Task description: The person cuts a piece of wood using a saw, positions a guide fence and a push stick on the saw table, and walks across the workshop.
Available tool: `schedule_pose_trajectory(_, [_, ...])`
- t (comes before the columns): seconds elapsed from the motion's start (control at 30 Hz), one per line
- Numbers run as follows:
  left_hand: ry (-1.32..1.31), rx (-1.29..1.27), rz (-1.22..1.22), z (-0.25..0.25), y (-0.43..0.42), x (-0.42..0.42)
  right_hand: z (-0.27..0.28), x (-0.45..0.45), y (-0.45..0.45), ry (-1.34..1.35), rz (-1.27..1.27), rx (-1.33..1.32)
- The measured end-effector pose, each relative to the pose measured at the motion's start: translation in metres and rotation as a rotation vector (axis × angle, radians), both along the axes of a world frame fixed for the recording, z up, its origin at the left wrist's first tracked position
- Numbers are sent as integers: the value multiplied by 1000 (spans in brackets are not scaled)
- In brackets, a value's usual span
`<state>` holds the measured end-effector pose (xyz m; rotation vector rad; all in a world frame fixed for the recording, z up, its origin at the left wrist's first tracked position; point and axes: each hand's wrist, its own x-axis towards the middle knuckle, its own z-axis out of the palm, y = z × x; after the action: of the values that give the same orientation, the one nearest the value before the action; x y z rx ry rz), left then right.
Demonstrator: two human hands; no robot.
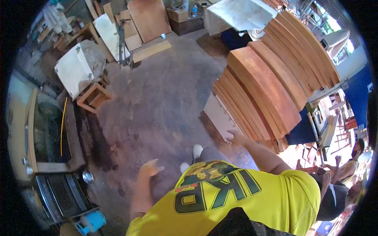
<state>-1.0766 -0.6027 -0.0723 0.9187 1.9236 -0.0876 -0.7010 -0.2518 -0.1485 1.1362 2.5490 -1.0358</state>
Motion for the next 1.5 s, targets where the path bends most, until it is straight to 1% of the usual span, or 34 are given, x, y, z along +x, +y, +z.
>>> schedule_pose_trajectory(0.03, [-41,138,133,0,22,-6,31,-37,9,67,0,-43])
schedule_pose_trajectory(0.07, [-79,265,127,-9,48,-16,54,-72,19,136,-8,-91])
schedule_pose_trajectory(0.1, [-122,391,120,-19,75,-26,55,-104,38,152,-1,-89])
schedule_pose_trajectory(0.13, [-115,383,91,-17,98,-37,54,-131,58,169,6,-85])
schedule_pose_trajectory(0.2, [-142,587,63,-9,149,-66,14,-186,105,226,-19,-141])
schedule_pose_trajectory(0.23, [-128,587,32,-13,170,-89,3,-214,126,282,2,-112])
schedule_pose_trajectory(0.27, [-123,601,114,-22,180,-118,-6,-245,144,342,21,-84])
schedule_pose_trajectory(0.3, [-120,615,193,-32,188,-147,-22,-278,167,302,56,-88])
schedule_pose_trajectory(0.37, [-78,557,451,-56,191,-197,-39,-330,213,278,65,-88])
schedule_pose_trajectory(0.4, [-20,349,360,-90,177,-235,-40,-351,237,215,92,-121])
schedule_pose_trajectory(0.43, [44,128,267,-110,173,-275,-40,-371,253,151,116,-169])
schedule_pose_trajectory(0.47, [83,6,244,-120,171,-296,-38,-387,268,164,83,-181])
schedule_pose_trajectory(0.53, [93,-98,292,-137,199,-327,-26,-415,328,185,117,-112])
schedule_pose_trajectory(0.63, [90,-116,320,-146,271,-369,2,-435,417,215,-72,-100])
schedule_pose_trajectory(0.67, [90,-115,317,-147,300,-382,1,-439,451,215,-98,-95])
schedule_pose_trajectory(0.73, [84,-107,291,-156,368,-414,-9,-438,517,391,-361,-56])
schedule_pose_trajectory(0.83, [92,-80,170,-171,484,-473,-20,-424,610,416,-560,18])
schedule_pose_trajectory(0.87, [102,-68,106,-178,529,-495,-30,-418,636,380,-654,39])
schedule_pose_trajectory(0.9, [113,-51,34,-182,584,-519,-36,-411,662,346,-756,64])
schedule_pose_trajectory(0.93, [126,-28,-44,-185,643,-540,-28,-400,681,348,-815,90])
schedule_pose_trajectory(1.0, [206,33,-215,-187,767,-585,-18,-381,692,278,-865,141])
schedule_pose_trajectory(1.03, [240,85,-295,-188,841,-597,-30,-368,699,249,-901,171])
schedule_pose_trajectory(1.07, [280,175,-373,-179,925,-600,-45,-354,709,224,-921,199])
schedule_pose_trajectory(1.1, [322,266,-440,-170,1006,-597,-37,-342,706,273,-975,184])
schedule_pose_trajectory(1.13, [206,381,-418,-108,1068,-562,-28,-329,701,325,-1023,167])
schedule_pose_trajectory(1.17, [401,387,-665,-119,1157,-558,-36,-313,699,314,-1116,151])
schedule_pose_trajectory(1.2, [77,716,-604,-71,1205,-522,-47,-299,699,309,-1212,135])
schedule_pose_trajectory(1.27, [111,845,-734,-21,1300,-446,-49,-274,693,394,-1379,96])
schedule_pose_trajectory(1.3, [92,849,-781,-9,1324,-415,-66,-265,695,395,-1429,105])
schedule_pose_trajectory(1.37, [-7,951,-904,7,1378,-342,-110,-236,708,465,-1426,-119])
schedule_pose_trajectory(1.4, [-54,1048,-1028,-13,1403,-319,-97,-239,707,396,-1401,5])
schedule_pose_trajectory(1.43, [-58,977,-1051,-12,1412,-289,-76,-243,712,308,-1370,129])
schedule_pose_trajectory(1.47, [-18,954,-1136,-26,1428,-270,-80,-239,726,230,-1341,130])
schedule_pose_trajectory(1.5, [88,1119,-1170,-37,1430,-253,-88,-246,742,171,-1310,113])
